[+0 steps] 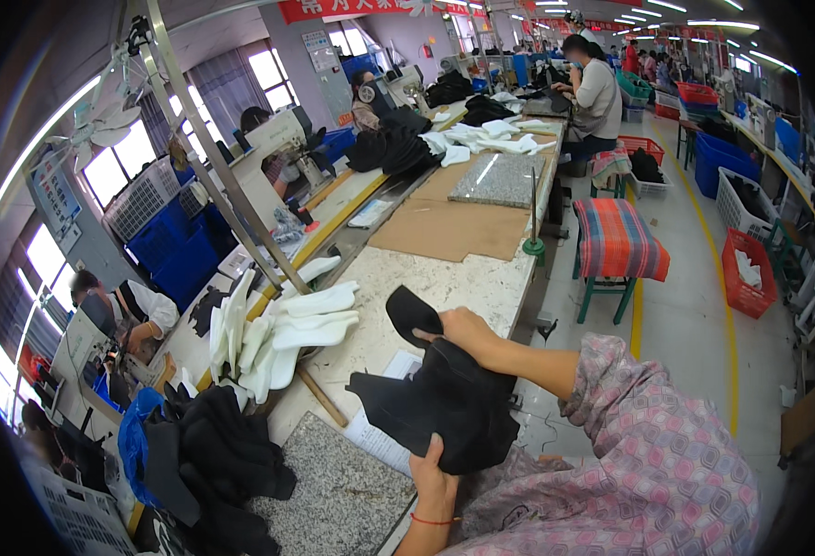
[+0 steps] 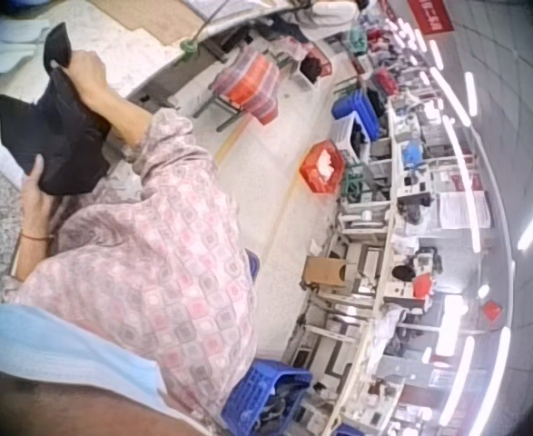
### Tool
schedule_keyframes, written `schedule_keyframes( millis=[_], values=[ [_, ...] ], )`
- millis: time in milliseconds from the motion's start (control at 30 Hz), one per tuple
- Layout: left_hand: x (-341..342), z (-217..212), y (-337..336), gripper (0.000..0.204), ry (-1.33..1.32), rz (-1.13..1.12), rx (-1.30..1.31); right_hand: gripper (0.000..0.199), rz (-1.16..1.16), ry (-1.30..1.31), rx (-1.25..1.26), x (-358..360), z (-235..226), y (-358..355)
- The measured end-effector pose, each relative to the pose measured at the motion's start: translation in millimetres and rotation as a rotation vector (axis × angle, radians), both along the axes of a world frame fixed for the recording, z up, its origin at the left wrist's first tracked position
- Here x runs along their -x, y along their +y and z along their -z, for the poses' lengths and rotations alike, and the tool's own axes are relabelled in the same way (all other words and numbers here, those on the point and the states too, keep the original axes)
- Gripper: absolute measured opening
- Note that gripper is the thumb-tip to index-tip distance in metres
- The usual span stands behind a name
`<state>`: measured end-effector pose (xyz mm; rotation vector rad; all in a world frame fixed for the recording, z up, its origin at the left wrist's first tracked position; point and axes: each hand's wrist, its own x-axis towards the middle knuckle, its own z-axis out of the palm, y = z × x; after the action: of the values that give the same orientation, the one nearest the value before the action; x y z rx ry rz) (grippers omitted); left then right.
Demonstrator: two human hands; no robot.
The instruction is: The person inserts white foam inserts into black fabric pieces, aligns edges, and folds the fabric around the foam. The person repeats this process for multiple units, handling each piece individually and placing finished items aside.
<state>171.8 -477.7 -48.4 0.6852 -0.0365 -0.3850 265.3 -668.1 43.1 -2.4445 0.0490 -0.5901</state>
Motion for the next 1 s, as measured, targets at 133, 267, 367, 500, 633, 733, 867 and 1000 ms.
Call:
schedule_keyframes(
  millis=[133, 267, 367, 500, 633, 733, 867, 1000],
  values=[
    [-10, -1, -3, 0.046, 0.06, 0.038, -0.037, 0.06, 0.022, 0.178, -0.089, 2, 5, 5],
    [-16, 0, 10, 0.044, 0.05, 0.09, -0.001, 0.058, 0.017, 0.186, -0.044, 0, 1, 3],
    [-21, -5, 17, 0.043, 0.002, 0.153, 0.153, 0.054, -0.008, 0.003, -0.046, -2, -10, 1],
    [-22, -18, 19, 0.041, 0.026, 0.145, 0.009, 0.051, -0.033, 0.207, -0.148, -1, -21, 5],
    [-25, -25, 20, 0.043, -0.004, 0.081, 0.041, 0.051, -0.028, 0.139, -0.148, -2, -20, 9],
    [-29, -23, 23, 0.043, 0.131, 0.124, -0.097, 0.051, -0.015, 0.222, -0.189, -4, -18, 9],
    [-42, -19, 29, 0.042, 0.203, 0.165, 0.012, 0.051, -0.031, 0.186, -0.166, -11, -26, 7],
    [-55, -22, 32, 0.04, 0.351, 0.126, -0.083, 0.051, -0.029, 0.248, -0.285, -13, -33, 9]
  ],
)
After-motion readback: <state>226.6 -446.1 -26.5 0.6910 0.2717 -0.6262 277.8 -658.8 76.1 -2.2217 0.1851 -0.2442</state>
